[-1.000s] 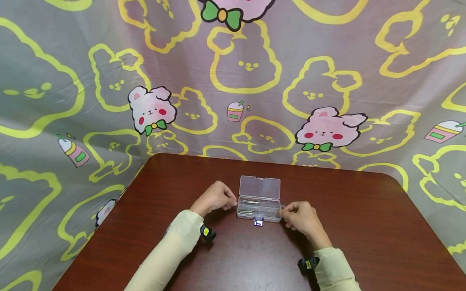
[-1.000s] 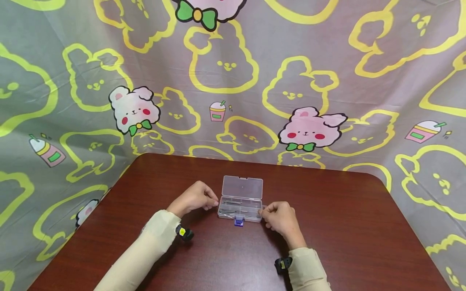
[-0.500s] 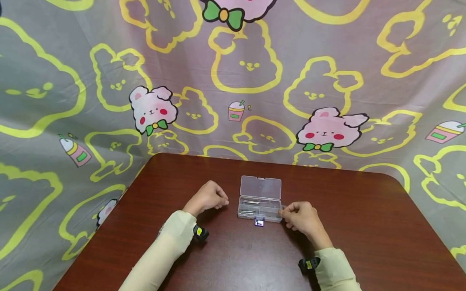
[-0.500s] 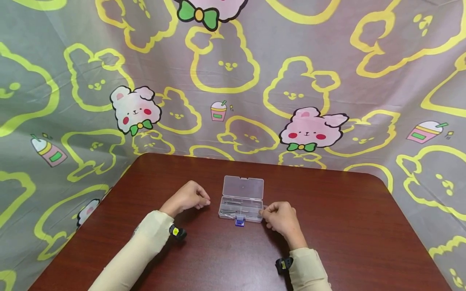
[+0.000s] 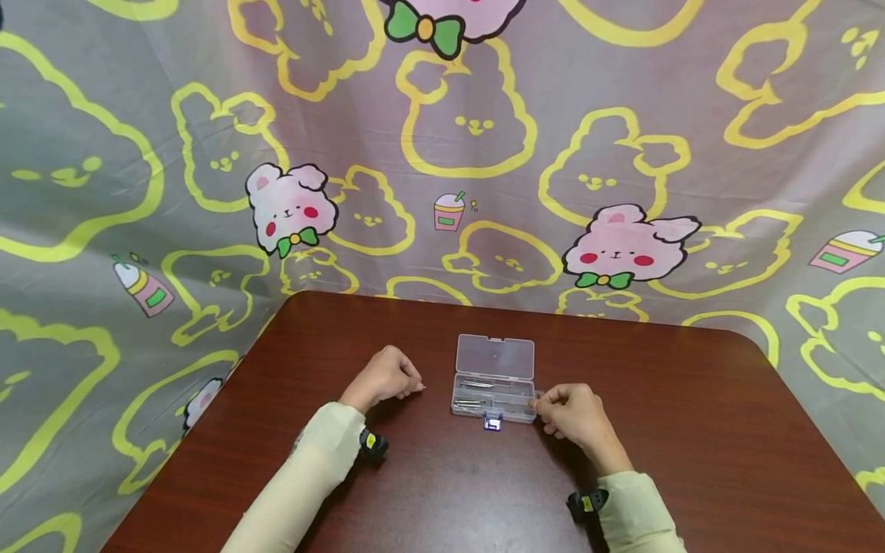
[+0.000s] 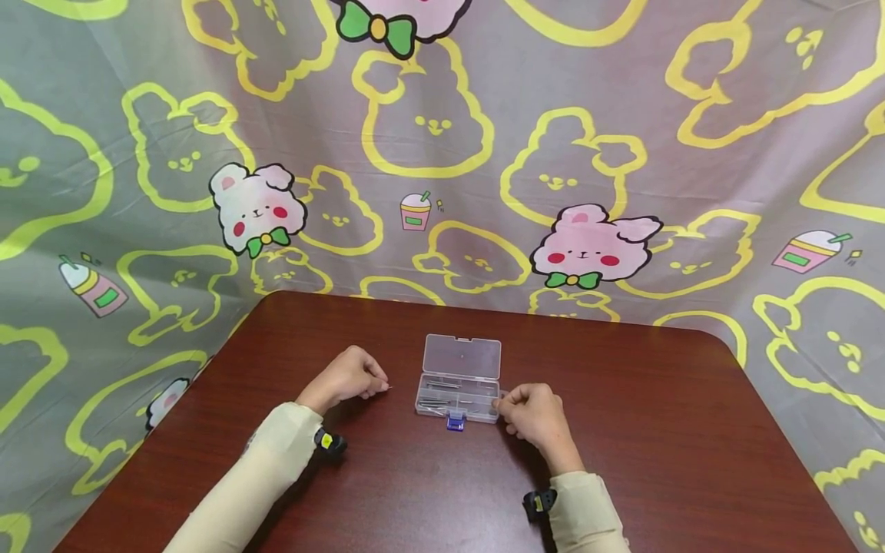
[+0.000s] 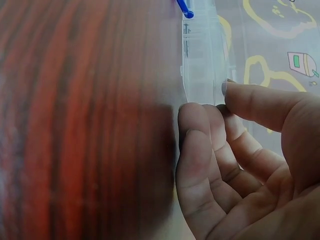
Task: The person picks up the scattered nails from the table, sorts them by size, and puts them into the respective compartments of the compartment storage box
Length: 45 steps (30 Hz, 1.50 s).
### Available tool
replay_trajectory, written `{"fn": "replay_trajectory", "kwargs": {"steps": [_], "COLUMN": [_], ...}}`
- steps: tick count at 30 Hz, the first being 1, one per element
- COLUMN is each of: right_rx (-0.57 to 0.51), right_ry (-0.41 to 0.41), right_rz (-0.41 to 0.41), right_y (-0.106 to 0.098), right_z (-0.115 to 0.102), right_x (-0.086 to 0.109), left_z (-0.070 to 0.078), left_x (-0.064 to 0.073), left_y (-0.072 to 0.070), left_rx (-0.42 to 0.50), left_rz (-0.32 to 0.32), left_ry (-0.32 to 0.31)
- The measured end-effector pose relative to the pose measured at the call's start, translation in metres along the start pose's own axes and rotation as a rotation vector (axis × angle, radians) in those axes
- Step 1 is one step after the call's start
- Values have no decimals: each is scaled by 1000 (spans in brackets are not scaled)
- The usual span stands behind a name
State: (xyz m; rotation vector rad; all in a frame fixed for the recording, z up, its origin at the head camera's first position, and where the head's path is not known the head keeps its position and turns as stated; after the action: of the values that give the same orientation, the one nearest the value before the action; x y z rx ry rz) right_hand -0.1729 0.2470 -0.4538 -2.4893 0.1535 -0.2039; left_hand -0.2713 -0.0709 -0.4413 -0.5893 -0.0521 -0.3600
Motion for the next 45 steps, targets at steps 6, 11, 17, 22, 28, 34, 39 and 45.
{"fn": "replay_trajectory", "kwargs": {"steps": [6,11,17,22,28,34,39,45], "right_rx": [-8,-18,-14,-11,1,6,7,6], "right_ry": [-6,-11,-6,-7,-2,2,7,8], "right_rz": [-2,-1,-3,-5,-5,-2,-3,-14], "right_y": [0,-1,-1,-1,-1,-2,-2,-1], "right_z": [-1,-3,-3,-4,-3,-2,-2,-1], "right_x": [0,0,1,0,0,0,0,0], "left_z": [-3,-3,-1,1,1,0,4,12], "left_x": [0,0,2,3,2,0,3,5], "left_y": [-2,-2,-1,1,2,3,5,5], "left_rx": [-46,-122,-248,-292,-306,-343,-313,-16], "left_rz": [30,57,71,45,45,45,36,5], "left_ry": [-22,-37,8,24,38,27,33,46]}}
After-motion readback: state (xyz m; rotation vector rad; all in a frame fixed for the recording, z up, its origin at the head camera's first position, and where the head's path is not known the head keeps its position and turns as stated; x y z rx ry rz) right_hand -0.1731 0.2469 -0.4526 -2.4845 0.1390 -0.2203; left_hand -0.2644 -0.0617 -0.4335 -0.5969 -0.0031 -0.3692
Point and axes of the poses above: each hand's wrist, its own x-axis away from the middle knuckle, its own y-axis out of the palm, z = x × y, the point moved 2 cm from there along -x, towards the middle knuckle, and after that the axes turned 5 degrees about x, right-handed, at the moved point
